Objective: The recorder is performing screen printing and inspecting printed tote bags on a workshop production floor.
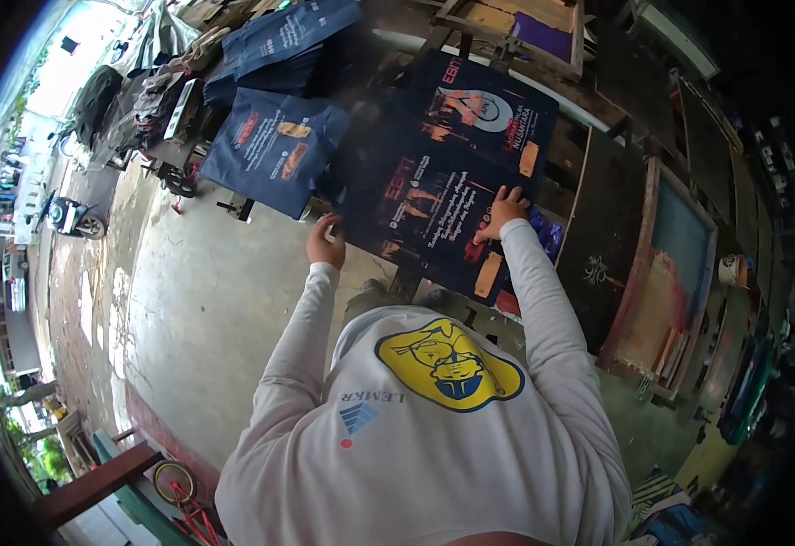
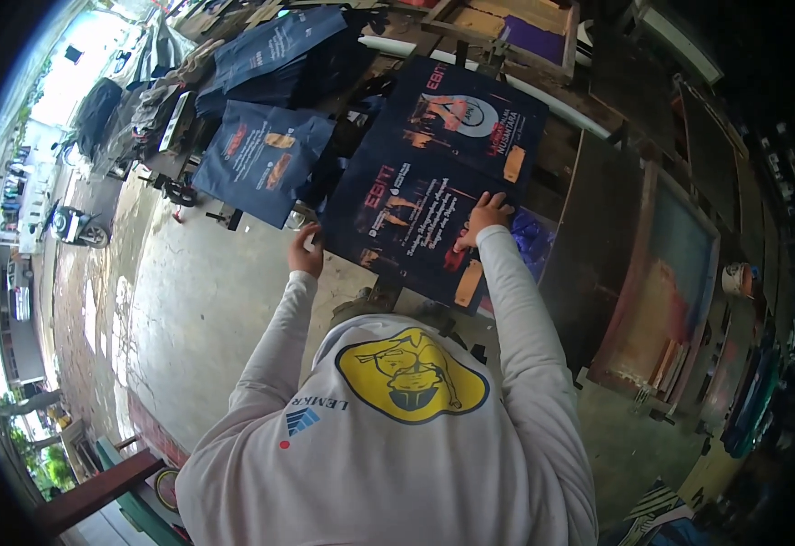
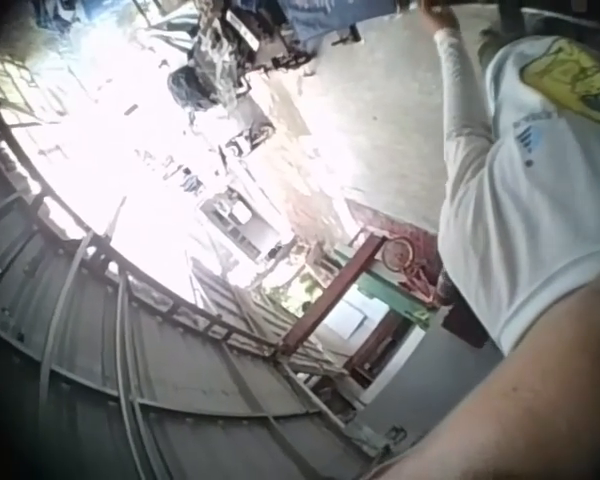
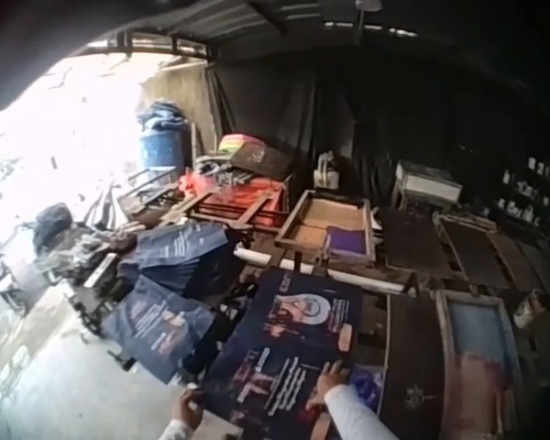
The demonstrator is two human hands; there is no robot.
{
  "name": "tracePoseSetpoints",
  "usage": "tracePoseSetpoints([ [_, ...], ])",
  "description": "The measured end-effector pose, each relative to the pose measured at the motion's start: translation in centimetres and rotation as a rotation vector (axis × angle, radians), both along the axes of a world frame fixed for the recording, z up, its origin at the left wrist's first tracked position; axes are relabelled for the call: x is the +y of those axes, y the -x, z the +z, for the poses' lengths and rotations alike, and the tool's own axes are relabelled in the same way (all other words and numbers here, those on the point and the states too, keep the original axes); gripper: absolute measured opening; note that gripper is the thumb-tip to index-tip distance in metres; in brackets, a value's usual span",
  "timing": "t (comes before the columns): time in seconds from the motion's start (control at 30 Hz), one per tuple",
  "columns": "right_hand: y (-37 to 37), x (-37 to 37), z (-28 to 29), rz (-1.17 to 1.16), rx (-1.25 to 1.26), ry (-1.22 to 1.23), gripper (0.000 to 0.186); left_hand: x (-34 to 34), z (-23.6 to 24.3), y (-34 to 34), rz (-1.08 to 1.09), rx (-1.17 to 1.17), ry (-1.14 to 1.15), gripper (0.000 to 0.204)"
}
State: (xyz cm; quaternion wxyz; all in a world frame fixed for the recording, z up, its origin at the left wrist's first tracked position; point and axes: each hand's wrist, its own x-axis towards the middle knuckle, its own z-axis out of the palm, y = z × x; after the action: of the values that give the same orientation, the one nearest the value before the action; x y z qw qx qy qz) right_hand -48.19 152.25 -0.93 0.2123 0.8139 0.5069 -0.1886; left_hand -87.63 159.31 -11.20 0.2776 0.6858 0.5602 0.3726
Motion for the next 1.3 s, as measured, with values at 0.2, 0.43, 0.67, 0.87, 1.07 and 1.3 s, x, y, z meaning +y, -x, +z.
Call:
tracePoseSetpoints([
  [0.2, -4.5, -2.8, -1.2, -0.046, 0.002, -0.116, 0.151, 0.7, 14.6, -4.8, -0.267, -1.734, 0.831, 0.078],
  [0.43, -1.4, -1.3, -1.0, -0.12, 0.107, -0.082, 0.15, 1.6, 13.3, -3.7, -0.393, -0.242, 0.214, 0.031],
  [0.67, -1.5, -2.4, -1.7, -0.219, 0.215, -0.259, 0.144, 1.1, 4.4, -1.3, -0.497, 0.293, -0.03, 0.026],
  [0.87, 1.4, -3.7, -2.3, -0.052, 0.138, -0.64, 0.11, 3.0, 4.7, 0.5, -0.63, 0.27, -0.194, 0.025],
  [1.07, 7.6, -9.0, -1.2, -0.231, 0.36, -1.145, 0.054, 4.7, 4.0, 1.0, -0.718, 0.287, -0.26, 0.021],
  [1.3, 13.4, -17.4, -4.0, -0.516, 0.15, -1.096, 0.044, 6.4, 5.8, 0.5, -0.829, 0.286, -0.187, 0.017],
])
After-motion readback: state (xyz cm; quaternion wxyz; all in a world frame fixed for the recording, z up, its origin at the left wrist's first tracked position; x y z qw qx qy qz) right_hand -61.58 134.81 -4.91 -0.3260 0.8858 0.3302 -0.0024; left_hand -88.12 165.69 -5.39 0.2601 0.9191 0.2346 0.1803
